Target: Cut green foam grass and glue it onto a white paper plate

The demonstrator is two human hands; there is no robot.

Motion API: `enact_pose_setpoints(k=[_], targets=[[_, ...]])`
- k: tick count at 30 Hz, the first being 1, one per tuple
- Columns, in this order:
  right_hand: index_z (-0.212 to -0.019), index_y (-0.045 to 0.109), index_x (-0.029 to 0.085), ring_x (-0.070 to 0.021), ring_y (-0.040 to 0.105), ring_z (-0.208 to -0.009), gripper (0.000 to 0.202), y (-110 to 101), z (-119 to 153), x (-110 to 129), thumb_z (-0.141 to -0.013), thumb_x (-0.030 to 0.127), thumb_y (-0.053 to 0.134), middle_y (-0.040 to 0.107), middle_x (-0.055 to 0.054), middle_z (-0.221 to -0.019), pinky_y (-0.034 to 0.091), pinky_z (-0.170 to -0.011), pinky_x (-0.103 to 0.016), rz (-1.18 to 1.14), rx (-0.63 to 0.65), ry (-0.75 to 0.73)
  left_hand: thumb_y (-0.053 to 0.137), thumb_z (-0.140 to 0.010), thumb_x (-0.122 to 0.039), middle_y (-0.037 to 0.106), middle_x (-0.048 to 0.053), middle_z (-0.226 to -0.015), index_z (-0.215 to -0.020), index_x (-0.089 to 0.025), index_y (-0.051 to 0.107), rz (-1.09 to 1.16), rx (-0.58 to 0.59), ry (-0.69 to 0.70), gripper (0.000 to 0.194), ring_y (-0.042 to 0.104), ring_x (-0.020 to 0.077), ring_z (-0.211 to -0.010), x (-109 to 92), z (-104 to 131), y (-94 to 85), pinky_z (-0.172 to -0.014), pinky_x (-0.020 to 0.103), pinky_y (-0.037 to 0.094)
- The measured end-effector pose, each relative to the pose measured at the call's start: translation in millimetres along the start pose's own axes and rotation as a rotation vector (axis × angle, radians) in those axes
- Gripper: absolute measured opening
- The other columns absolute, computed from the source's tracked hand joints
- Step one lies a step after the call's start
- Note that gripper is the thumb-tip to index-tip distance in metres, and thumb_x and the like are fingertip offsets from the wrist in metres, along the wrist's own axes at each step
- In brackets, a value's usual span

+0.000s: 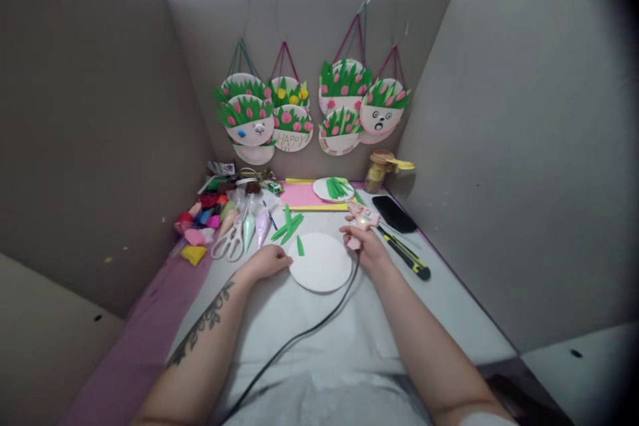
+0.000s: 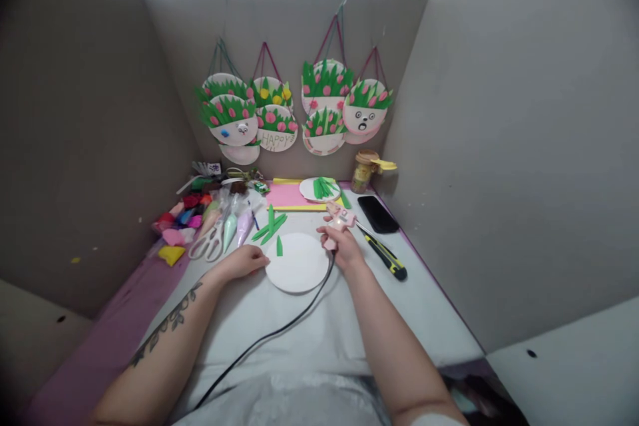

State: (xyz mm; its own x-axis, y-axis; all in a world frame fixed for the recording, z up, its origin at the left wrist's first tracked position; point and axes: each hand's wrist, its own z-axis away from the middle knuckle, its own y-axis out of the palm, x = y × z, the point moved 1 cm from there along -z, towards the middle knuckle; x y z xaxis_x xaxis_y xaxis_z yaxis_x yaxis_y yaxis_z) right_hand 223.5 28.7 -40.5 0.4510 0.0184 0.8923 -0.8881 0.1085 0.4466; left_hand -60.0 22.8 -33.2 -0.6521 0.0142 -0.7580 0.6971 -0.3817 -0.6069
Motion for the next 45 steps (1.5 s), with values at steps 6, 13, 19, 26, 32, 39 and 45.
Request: enact_pose_setpoints(k=[6,13,19,26,32,39,45], targets=[[-0.097,0.059,0.018,-0.0111,0.051,-0.04,0.043,9,-9,-28,-0.057,0.032,0.068,0.057,0.006,-0.05,0.038,-0.038,-0.019,0.291,-0.123,0.039,0.057,-0.074,-0.046,0.057,0.003,-0.049,-0.054,-0.02,0.061,-0.158,-0.007,0.037,0.033,0.046,0.0151,-0.045,-1,-3,0.7,-0.052,0.029,0.03],[-0.09,0.061,0.019,-0.0121,0.054,-0.04,0.031,10,-14,-38,-0.062,0.03,0.067,0.058,0.005,-0.049,0.039,-0.036,-0.019,0.376,-0.15,0.057,0.06,-0.071,-0.044,0.059,0.002,-0.05,-0.059,-0.021,0.063,-0.17,-0.032,0.049,0.026,0.048,0.0164,-0.047,-4,-2,-0.9,-0.052,0.029,0.03],[-0.084,0.062,0.018,-0.012,0.054,-0.04,0.025,10,-16,-31,-0.062,0.028,0.067,0.059,0.004,-0.049,0.038,-0.034,-0.018,0.347,-0.13,0.078,0.062,-0.068,-0.043,0.058,0.002,-0.048,-0.057,-0.022,0.065,-0.166,-0.035,0.046,0.024,0.046,0.0155,-0.046,-7,-3,-1.3,-0.051,0.028,0.029],[-0.079,0.06,0.017,-0.0116,0.052,-0.041,0.023,15,-11,-27,-0.062,0.03,0.069,0.059,0.003,-0.05,0.036,-0.033,-0.018,0.305,-0.119,0.091,0.065,-0.066,-0.042,0.056,0.001,-0.046,-0.056,-0.022,0.064,-0.137,-0.017,0.014,0.023,0.044,0.0143,-0.045,-14,1,-2.3,-0.051,0.028,0.028],[-0.096,0.056,0.019,-0.0104,0.05,-0.044,0.039,7,-4,5,-0.063,0.037,0.067,0.056,0.007,-0.053,0.04,-0.041,-0.02,0.018,-0.261,-0.198,0.055,-0.078,-0.041,0.06,0.003,-0.059,-0.066,-0.02,0.066,-0.282,-0.249,0.085,0.027,0.052,0.017,-0.06,-3,-8,-6.3,-0.058,0.027,0.031],[-0.093,0.056,0.019,-0.0106,0.05,-0.044,0.037,-16,-7,26,-0.06,0.03,0.069,0.056,0.008,-0.052,0.04,-0.043,-0.021,0.03,-0.347,-0.347,0.055,-0.079,-0.029,0.067,0.011,-0.079,-0.075,-0.018,0.062,-0.368,-0.475,0.076,0.015,0.061,0.0247,-0.079,-17,-68,-17.5,-0.069,0.03,0.038],[-0.096,0.057,0.019,-0.0108,0.05,-0.044,0.036,-17,9,11,-0.064,0.031,0.068,0.058,0.007,-0.054,0.04,-0.042,-0.021,0.12,-0.213,-0.227,0.072,-0.065,-0.026,0.068,0.017,-0.087,-0.076,-0.017,0.056,-0.236,-0.546,-0.124,0.022,0.063,0.0351,-0.1,-27,-122,-19.9,-0.076,0.034,0.043]])
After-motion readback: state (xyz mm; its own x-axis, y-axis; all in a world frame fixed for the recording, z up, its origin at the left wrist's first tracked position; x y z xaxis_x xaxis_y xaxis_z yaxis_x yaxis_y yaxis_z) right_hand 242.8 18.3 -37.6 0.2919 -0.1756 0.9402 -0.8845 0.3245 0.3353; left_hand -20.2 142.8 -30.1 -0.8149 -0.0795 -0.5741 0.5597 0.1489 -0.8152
